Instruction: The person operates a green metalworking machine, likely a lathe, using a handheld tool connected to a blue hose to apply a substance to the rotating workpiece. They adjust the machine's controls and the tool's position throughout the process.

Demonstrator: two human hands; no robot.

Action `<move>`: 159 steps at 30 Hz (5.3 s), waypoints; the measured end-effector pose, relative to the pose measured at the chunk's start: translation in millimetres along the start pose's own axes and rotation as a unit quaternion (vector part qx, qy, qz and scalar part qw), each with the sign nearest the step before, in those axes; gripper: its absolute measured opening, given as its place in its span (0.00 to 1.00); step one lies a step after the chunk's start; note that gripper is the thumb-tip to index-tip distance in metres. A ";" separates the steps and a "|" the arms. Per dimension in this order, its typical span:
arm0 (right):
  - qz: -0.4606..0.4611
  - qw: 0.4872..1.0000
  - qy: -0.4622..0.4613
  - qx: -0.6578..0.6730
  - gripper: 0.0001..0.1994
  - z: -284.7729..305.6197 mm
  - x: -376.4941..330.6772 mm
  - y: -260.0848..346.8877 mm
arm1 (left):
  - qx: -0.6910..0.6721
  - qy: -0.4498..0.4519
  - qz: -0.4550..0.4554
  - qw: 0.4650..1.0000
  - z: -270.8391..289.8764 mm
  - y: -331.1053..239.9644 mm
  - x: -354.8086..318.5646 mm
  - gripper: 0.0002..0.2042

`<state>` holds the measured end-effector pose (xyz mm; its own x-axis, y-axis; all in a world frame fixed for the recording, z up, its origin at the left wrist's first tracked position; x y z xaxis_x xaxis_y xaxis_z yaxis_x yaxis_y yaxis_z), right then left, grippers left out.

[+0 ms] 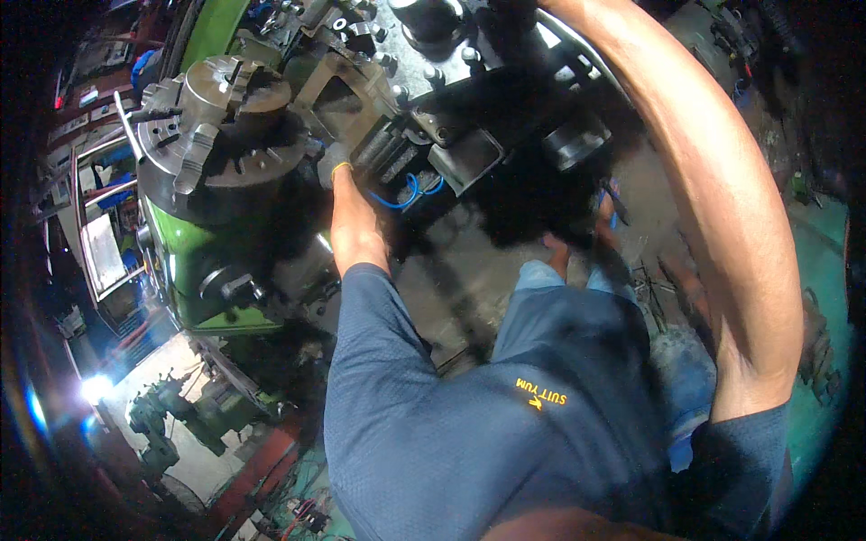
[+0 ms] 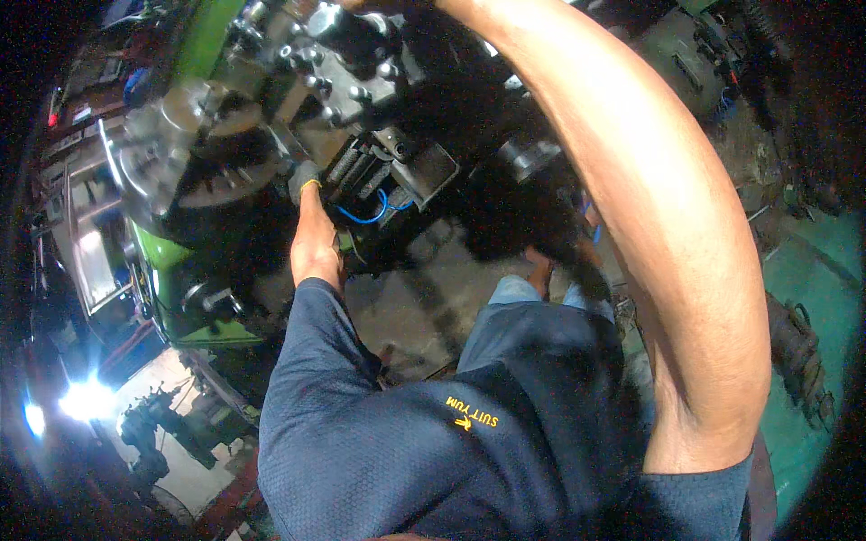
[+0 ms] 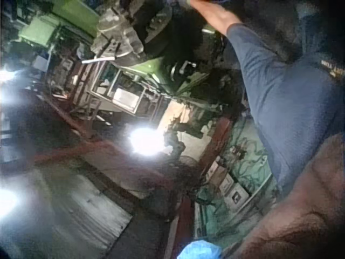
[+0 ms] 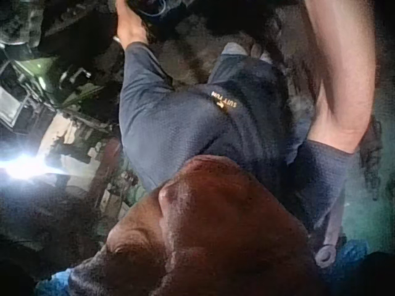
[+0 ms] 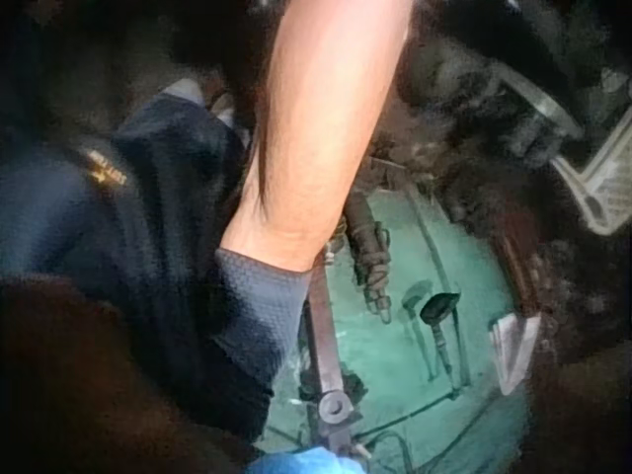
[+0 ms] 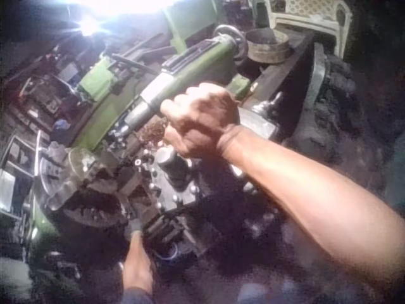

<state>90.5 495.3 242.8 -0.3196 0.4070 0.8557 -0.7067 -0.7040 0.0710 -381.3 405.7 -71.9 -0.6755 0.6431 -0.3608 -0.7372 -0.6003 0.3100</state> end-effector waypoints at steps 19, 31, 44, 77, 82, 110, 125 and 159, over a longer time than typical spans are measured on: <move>-0.003 1.000 0.000 -0.006 0.09 -0.7 4.2 -2.4 | -0.150 -0.069 0.109 0.980 -16.8 33.9 -35.3 0.27; 0.001 1.000 0.006 -0.005 0.08 -2.3 3.5 -0.9 | -0.213 -0.123 0.097 0.964 -33.2 42.7 -48.1 0.27; 0.022 1.000 -0.011 -0.005 0.08 -0.6 4.4 0.4 | -0.194 -0.077 0.128 0.970 -61.6 59.6 -116.4 0.30; 0.031 0.990 -0.098 0.095 0.06 4.1 7.8 -12.2 | -0.256 -0.035 0.087 0.962 16.6 -70.2 -205.6 0.26; 0.037 0.990 -0.085 0.103 0.10 7.0 9.3 1.2 | -0.295 -0.070 0.223 0.927 -2.5 -32.6 -217.6 0.24; 0.033 0.991 -0.046 0.124 0.08 -0.1 3.8 0.8 | -0.265 -0.051 0.152 0.951 -27.8 -66.9 -276.2 0.22; 0.029 0.993 -0.016 0.113 0.09 -9.1 5.2 -0.3 | -0.274 -0.048 0.251 0.927 -45.8 -2.2 -239.9 0.23; 0.059 0.993 -0.032 0.096 0.08 2.2 6.4 -0.3 | -0.290 -0.012 0.038 0.956 -99.9 -36.6 -228.7 0.25</move>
<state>90.0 496.8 249.4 -0.3476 0.2812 0.8945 -0.5311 -0.8452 0.0594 -198.1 233.1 -88.7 -0.7317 0.5941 -0.3343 -0.5578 -0.8037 -0.2074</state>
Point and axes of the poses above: each hand's wrist, its own x-axis towards the middle knuckle, its own z-axis out of the back of the hand, y = z × x, the point moved 4 cm from there along x, towards the middle knuckle, and after that the axes turned 6 degrees about x, right-handed, at the moved point
